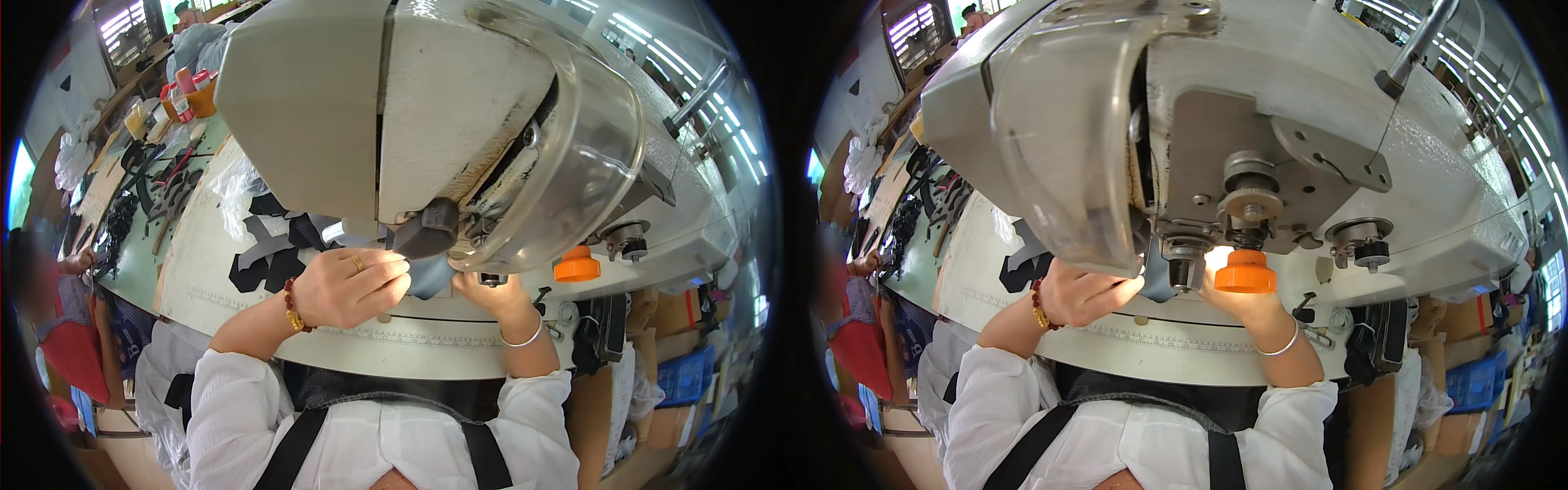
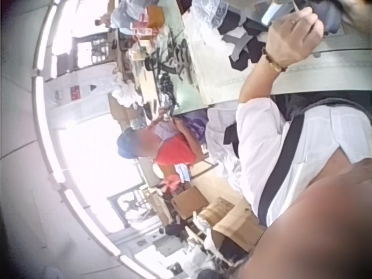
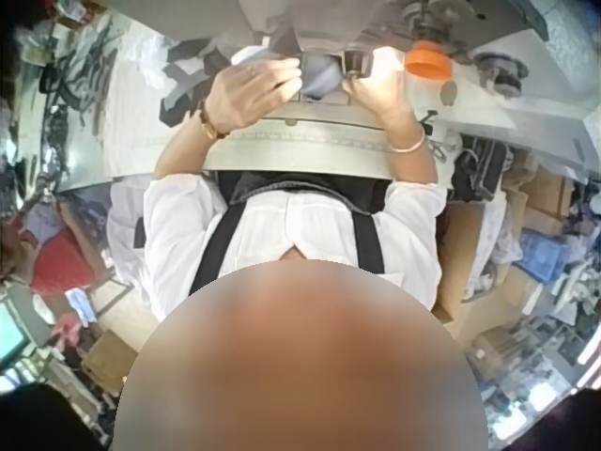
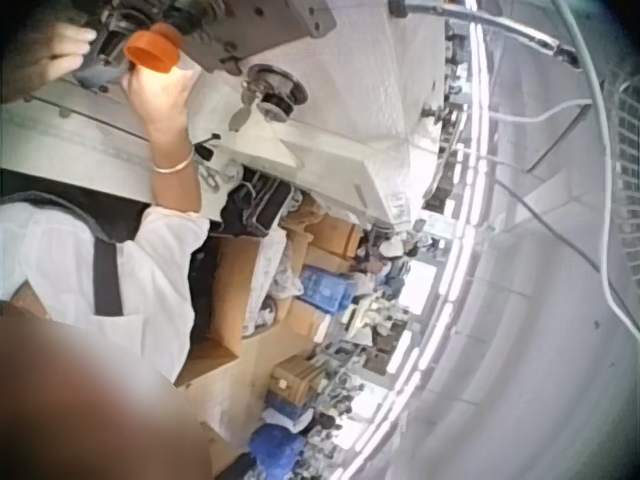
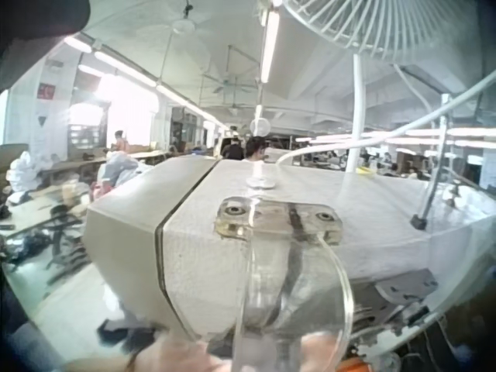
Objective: The recorder uses a heavy-duty industrial sewing machine to stitch together black and grey synthetic materials into a shoe upper.
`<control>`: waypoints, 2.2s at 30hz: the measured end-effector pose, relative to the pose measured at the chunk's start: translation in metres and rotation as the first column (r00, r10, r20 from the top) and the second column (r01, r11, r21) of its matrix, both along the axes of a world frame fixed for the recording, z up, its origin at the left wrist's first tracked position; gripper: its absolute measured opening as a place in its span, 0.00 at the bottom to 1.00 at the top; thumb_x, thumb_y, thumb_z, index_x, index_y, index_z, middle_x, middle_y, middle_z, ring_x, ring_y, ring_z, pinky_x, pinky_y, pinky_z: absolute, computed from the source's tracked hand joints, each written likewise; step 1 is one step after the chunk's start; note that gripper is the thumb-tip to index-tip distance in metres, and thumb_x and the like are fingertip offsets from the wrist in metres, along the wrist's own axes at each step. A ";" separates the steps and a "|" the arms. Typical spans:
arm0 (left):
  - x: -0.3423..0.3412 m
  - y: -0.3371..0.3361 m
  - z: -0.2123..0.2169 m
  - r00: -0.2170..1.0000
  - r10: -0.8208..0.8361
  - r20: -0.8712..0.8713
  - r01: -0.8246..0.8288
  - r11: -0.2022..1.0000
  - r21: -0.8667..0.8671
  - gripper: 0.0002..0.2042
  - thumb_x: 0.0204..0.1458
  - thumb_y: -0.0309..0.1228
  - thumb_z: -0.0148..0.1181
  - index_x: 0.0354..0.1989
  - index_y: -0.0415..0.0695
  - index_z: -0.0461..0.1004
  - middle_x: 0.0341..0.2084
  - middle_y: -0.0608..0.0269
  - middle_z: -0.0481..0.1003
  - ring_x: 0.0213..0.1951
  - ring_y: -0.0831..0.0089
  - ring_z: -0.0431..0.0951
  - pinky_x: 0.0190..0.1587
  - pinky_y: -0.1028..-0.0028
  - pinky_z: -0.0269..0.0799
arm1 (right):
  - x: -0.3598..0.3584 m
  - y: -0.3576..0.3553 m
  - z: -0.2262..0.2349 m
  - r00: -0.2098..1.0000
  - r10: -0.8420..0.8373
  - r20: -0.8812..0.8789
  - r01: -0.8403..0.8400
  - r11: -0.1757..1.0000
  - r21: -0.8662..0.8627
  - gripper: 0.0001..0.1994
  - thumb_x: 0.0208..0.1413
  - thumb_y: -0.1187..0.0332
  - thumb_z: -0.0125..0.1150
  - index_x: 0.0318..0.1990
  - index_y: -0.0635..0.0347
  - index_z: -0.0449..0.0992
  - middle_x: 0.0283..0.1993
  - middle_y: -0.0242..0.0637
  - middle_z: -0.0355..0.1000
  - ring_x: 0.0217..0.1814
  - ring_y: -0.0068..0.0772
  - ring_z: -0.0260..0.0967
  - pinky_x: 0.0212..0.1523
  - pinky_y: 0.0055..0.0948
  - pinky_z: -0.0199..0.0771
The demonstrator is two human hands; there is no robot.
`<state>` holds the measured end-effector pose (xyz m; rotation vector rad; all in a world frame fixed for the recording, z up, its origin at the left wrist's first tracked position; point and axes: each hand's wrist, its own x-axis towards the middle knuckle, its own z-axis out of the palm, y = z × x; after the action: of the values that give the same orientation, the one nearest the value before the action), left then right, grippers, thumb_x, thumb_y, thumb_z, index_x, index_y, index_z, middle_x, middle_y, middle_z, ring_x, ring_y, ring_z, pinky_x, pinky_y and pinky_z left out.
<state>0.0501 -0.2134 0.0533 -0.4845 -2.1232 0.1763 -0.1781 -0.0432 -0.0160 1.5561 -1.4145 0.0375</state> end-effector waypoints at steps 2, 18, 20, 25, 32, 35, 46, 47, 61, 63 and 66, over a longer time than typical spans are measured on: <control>0.001 0.002 0.002 1.000 -0.008 0.026 0.008 1.000 0.016 0.06 0.48 0.25 0.66 0.35 0.41 0.78 0.36 0.60 0.81 0.39 0.69 0.86 0.40 0.73 0.86 | -0.020 0.002 -0.025 0.983 -0.172 -0.062 0.179 0.975 0.131 0.07 0.56 0.75 0.64 0.43 0.57 0.80 0.42 0.31 0.76 0.43 0.34 0.76 0.48 0.35 0.78; 0.002 0.006 0.006 0.990 0.000 0.144 -0.008 0.998 0.055 0.06 0.47 0.26 0.67 0.34 0.43 0.79 0.36 0.65 0.80 0.41 0.70 0.84 0.41 0.74 0.85 | -0.046 -0.028 -0.050 0.379 0.160 0.911 -0.206 0.975 -0.085 0.08 0.61 0.74 0.63 0.46 0.60 0.79 0.44 0.36 0.77 0.45 0.37 0.76 0.49 0.38 0.78; 0.001 0.005 0.005 0.989 0.016 0.144 -0.027 0.997 0.072 0.06 0.48 0.26 0.67 0.34 0.44 0.79 0.36 0.65 0.80 0.41 0.70 0.83 0.40 0.74 0.85 | -0.045 -0.029 -0.048 0.393 0.171 0.904 -0.206 0.974 -0.095 0.08 0.61 0.74 0.63 0.46 0.60 0.79 0.44 0.36 0.77 0.45 0.37 0.75 0.49 0.38 0.78; -0.002 0.002 0.001 0.997 0.025 0.072 -0.033 0.994 0.103 0.05 0.48 0.26 0.67 0.34 0.45 0.78 0.35 0.66 0.79 0.39 0.71 0.83 0.37 0.75 0.84 | -0.043 -0.033 -0.044 0.416 0.194 0.888 -0.207 0.972 -0.115 0.08 0.61 0.74 0.63 0.47 0.61 0.79 0.44 0.36 0.77 0.45 0.37 0.75 0.49 0.38 0.78; -0.011 -0.007 -0.020 0.996 0.015 0.086 -0.031 0.982 0.187 0.06 0.46 0.28 0.67 0.33 0.45 0.78 0.31 0.65 0.75 0.35 0.74 0.81 0.30 0.77 0.79 | -0.037 -0.039 -0.042 0.438 0.220 0.871 -0.211 0.968 -0.138 0.08 0.61 0.74 0.63 0.47 0.61 0.78 0.44 0.37 0.77 0.45 0.38 0.75 0.49 0.38 0.78; -0.012 -0.010 -0.031 0.996 0.029 0.088 -0.046 0.981 0.190 0.07 0.44 0.28 0.68 0.32 0.45 0.78 0.31 0.64 0.74 0.32 0.75 0.79 0.28 0.77 0.76 | -0.035 -0.041 -0.042 0.448 0.228 0.864 -0.210 0.967 -0.147 0.08 0.61 0.74 0.63 0.47 0.61 0.78 0.44 0.37 0.77 0.45 0.38 0.75 0.49 0.38 0.78; -0.017 -0.024 -0.056 0.992 -0.015 0.125 -0.023 0.953 0.303 0.08 0.41 0.27 0.71 0.31 0.46 0.79 0.37 0.62 0.74 0.34 0.67 0.76 0.29 0.71 0.75 | -0.034 -0.038 -0.039 0.455 0.238 0.858 -0.199 0.966 -0.162 0.08 0.62 0.73 0.63 0.48 0.62 0.78 0.44 0.38 0.76 0.45 0.38 0.75 0.49 0.39 0.78; -0.017 -0.024 -0.057 0.993 -0.014 0.117 -0.022 0.954 0.300 0.09 0.42 0.27 0.71 0.31 0.45 0.79 0.37 0.62 0.74 0.35 0.66 0.76 0.30 0.70 0.75 | -0.034 -0.038 -0.039 0.453 0.238 0.859 -0.197 0.967 -0.164 0.08 0.62 0.73 0.63 0.48 0.62 0.78 0.44 0.38 0.76 0.45 0.38 0.75 0.49 0.39 0.78; -0.023 -0.044 -0.073 0.944 -0.207 0.255 0.017 0.807 0.591 0.12 0.44 0.22 0.69 0.38 0.45 0.77 0.40 0.62 0.79 0.36 0.62 0.79 0.36 0.67 0.77 | -0.030 -0.048 -0.038 0.474 0.260 0.841 -0.199 0.962 -0.186 0.09 0.62 0.73 0.63 0.48 0.62 0.78 0.45 0.39 0.76 0.45 0.39 0.75 0.49 0.40 0.78; -0.025 -0.045 -0.072 0.967 -0.149 0.205 0.030 0.870 0.491 0.13 0.43 0.22 0.69 0.38 0.45 0.78 0.40 0.62 0.79 0.37 0.61 0.79 0.37 0.66 0.77 | -0.029 -0.050 -0.039 0.480 0.263 0.837 -0.200 0.962 -0.187 0.09 0.62 0.73 0.63 0.48 0.62 0.78 0.45 0.39 0.76 0.45 0.39 0.75 0.49 0.40 0.78; -0.025 -0.045 -0.067 0.989 -0.089 0.115 0.041 0.931 0.362 0.15 0.42 0.21 0.69 0.40 0.45 0.78 0.40 0.61 0.80 0.38 0.60 0.80 0.38 0.65 0.77 | -0.028 -0.051 -0.039 0.488 0.268 0.831 -0.203 0.961 -0.191 0.09 0.62 0.73 0.63 0.48 0.62 0.78 0.45 0.39 0.76 0.45 0.39 0.75 0.49 0.40 0.78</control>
<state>0.0247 -0.2587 -0.0137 -0.3547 -2.1979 -0.2864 -0.2056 -0.0940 -0.0550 1.7381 -1.8741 1.1801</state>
